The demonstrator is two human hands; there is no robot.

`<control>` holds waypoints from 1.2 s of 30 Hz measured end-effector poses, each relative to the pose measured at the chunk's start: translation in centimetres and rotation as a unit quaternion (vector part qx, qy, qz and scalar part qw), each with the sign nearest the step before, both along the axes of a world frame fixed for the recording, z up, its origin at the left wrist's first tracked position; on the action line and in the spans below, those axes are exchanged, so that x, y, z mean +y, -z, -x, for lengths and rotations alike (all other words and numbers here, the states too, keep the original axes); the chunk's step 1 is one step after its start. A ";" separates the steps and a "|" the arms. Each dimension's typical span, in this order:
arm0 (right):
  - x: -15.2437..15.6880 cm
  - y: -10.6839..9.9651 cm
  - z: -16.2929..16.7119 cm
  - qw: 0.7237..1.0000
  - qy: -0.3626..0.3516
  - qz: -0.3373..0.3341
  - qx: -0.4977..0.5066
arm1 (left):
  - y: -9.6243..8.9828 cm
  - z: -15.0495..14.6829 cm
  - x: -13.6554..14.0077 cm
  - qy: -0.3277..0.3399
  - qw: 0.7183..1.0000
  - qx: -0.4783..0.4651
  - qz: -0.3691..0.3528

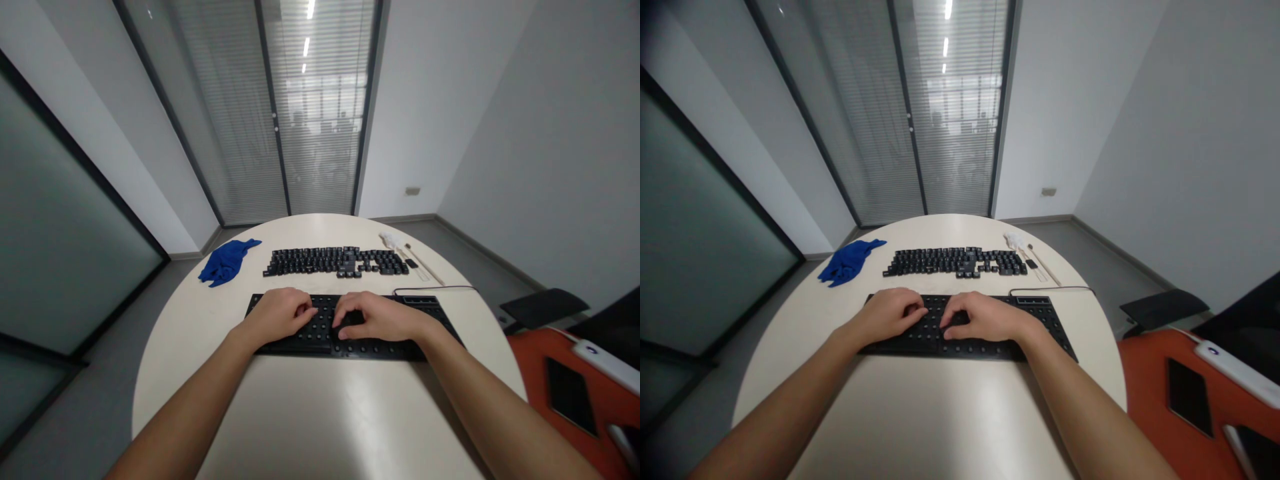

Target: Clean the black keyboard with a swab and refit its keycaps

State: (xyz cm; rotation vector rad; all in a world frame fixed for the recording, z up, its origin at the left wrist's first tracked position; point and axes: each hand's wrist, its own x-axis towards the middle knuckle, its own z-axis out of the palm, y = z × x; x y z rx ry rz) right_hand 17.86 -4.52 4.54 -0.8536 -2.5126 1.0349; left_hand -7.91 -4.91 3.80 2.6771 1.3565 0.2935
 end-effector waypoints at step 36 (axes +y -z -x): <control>-0.5 -0.2 0.9 0.984 -0.031 -0.155 -0.077 | 0.3 -0.1 -0.4 0.127 0.987 -0.064 0.069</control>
